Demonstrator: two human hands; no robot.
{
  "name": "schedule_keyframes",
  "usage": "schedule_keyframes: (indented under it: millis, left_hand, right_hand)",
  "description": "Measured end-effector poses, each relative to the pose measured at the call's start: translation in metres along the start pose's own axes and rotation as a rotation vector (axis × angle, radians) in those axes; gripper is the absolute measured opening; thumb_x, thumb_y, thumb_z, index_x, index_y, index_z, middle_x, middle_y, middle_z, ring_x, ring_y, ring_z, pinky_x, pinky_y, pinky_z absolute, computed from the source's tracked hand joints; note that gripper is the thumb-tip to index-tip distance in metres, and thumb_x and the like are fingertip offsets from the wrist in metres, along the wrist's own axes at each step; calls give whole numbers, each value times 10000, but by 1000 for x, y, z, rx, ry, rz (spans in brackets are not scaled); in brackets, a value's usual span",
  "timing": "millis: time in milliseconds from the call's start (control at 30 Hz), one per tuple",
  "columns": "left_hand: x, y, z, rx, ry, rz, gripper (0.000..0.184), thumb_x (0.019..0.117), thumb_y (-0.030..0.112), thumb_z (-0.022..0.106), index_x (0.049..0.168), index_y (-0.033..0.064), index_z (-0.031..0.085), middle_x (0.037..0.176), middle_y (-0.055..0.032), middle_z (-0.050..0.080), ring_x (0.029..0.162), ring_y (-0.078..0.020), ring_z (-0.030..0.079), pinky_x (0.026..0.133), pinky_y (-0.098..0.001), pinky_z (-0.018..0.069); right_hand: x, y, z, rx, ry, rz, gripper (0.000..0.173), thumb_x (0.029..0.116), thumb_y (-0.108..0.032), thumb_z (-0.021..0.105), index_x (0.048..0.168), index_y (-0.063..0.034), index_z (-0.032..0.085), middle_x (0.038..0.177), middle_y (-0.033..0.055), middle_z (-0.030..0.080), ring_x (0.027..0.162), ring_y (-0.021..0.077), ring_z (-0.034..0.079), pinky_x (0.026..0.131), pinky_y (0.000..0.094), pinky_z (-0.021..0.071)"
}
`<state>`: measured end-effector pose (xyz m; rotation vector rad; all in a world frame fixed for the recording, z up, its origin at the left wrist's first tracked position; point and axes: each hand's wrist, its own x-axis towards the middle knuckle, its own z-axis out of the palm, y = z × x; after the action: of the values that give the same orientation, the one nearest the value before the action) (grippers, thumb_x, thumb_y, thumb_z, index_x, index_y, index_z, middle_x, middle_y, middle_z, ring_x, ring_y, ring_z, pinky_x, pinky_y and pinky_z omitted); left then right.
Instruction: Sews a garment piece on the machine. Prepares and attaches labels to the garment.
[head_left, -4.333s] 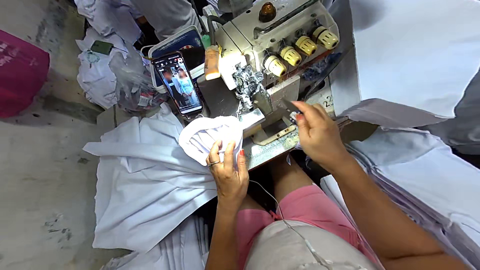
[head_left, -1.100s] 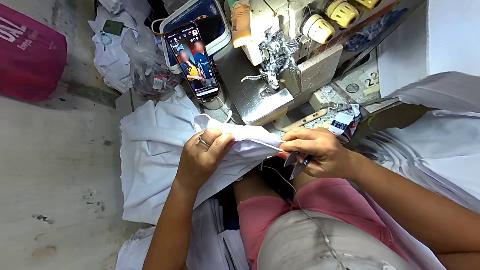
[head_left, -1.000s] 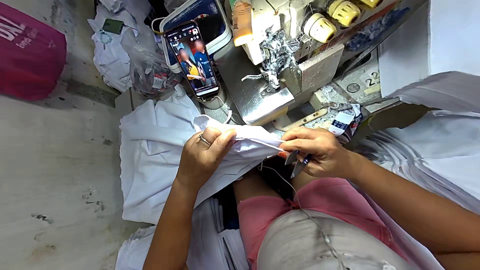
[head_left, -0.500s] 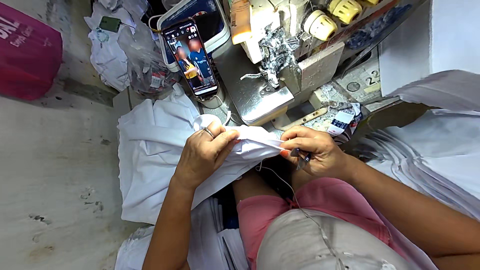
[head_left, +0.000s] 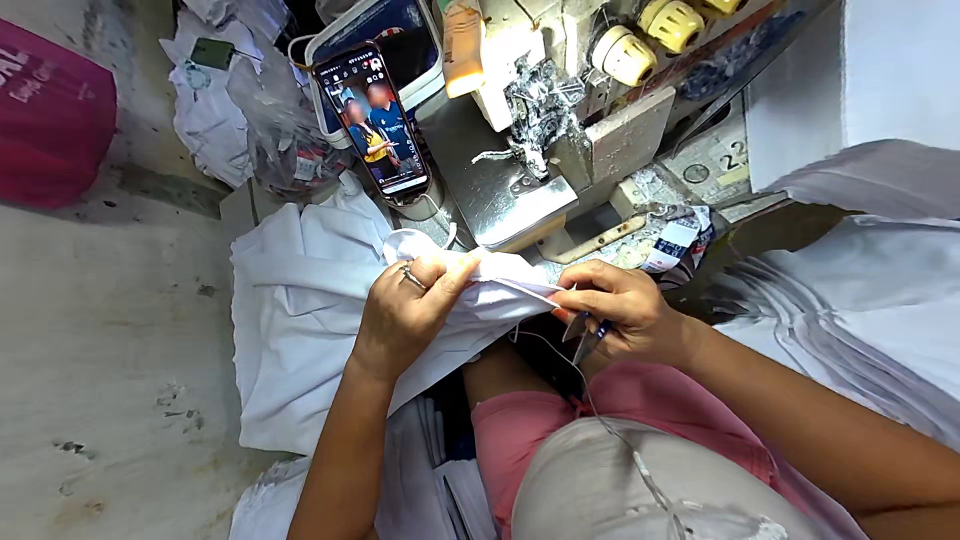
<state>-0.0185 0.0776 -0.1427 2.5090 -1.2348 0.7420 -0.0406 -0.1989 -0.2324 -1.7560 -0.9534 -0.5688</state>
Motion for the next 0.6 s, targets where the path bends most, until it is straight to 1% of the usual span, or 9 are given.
schedule_keyframes:
  millis: [67, 133, 233, 333, 400, 467, 533, 567, 600]
  left_hand:
    - [4, -2, -3, -73, -81, -50, 193, 990, 103, 616, 1069, 30, 776, 813, -124, 614, 718, -216, 594, 637, -304, 467]
    - [8, -6, -5, -180, -146, -105, 212, 1004, 129, 591, 1046, 23, 769, 842, -111, 629, 758, -183, 607, 679, -285, 486]
    - [13, -14, -9, -333, -228, -201, 216, 1002, 144, 577, 1040, 21, 750, 913, -74, 615, 817, -81, 591, 731, -186, 483]
    - [15, -24, -9, -479, -285, -301, 192, 988, 136, 582, 1022, 27, 736, 944, -25, 590, 844, 2, 558, 753, -110, 459]
    - [16, -30, -7, -534, -315, -360, 181, 984, 112, 579, 1013, 22, 733, 937, -15, 595, 854, 6, 550, 771, -110, 447]
    - [17, -30, -4, -446, -345, -405, 182, 987, 126, 576, 1001, 51, 742, 923, -16, 604, 858, -46, 557, 773, -185, 453]
    - [22, -20, -2, -201, -321, -424, 181, 984, 159, 602, 1019, 83, 763, 980, -85, 634, 884, -206, 619, 758, -402, 495]
    - [26, -10, -3, -96, -277, -429, 190, 977, 162, 625, 1064, 65, 763, 1083, -162, 644, 949, -323, 638, 791, -534, 482]
    - [32, 2, -6, -30, -230, -425, 253, 976, 165, 634, 1170, 41, 739, 1231, -220, 630, 1044, -398, 630, 849, -600, 462]
  right_hand:
    - [2, -1, 2, 25, 20, 28, 186, 931, -79, 585, 964, 17, 741, 965, 143, 653, 778, 59, 575, 709, 124, 477]
    - [5, -3, 3, 60, 59, 61, 143, 923, -45, 613, 954, 40, 724, 1009, 151, 665, 841, 53, 606, 760, 121, 502]
    - [12, -4, 7, 79, 150, 102, 99, 900, 8, 643, 953, 65, 704, 996, 158, 730, 949, 95, 699, 865, 176, 554]
    - [17, -5, 10, 59, 204, 163, 110, 896, 5, 656, 984, 67, 679, 899, 115, 710, 775, 18, 616, 733, 115, 505]
    - [20, -6, 11, 31, 207, 193, 131, 877, 2, 671, 991, 66, 673, 872, 106, 703, 721, 8, 580, 686, 106, 481]
    - [22, -5, 13, -1, 205, 207, 141, 866, 0, 680, 990, 63, 661, 871, 117, 706, 715, 29, 596, 673, 122, 490]
    - [26, -4, 14, -45, 204, 216, 147, 865, -14, 683, 992, 52, 651, 857, 116, 703, 718, 45, 617, 673, 134, 504]
    - [28, -5, 13, -65, 201, 215, 152, 868, -25, 682, 997, 50, 654, 844, 110, 696, 711, 45, 611, 667, 133, 499]
    - [31, -6, 12, -76, 191, 205, 148, 877, -30, 675, 1001, 47, 653, 838, 105, 690, 699, 44, 594, 652, 134, 485]
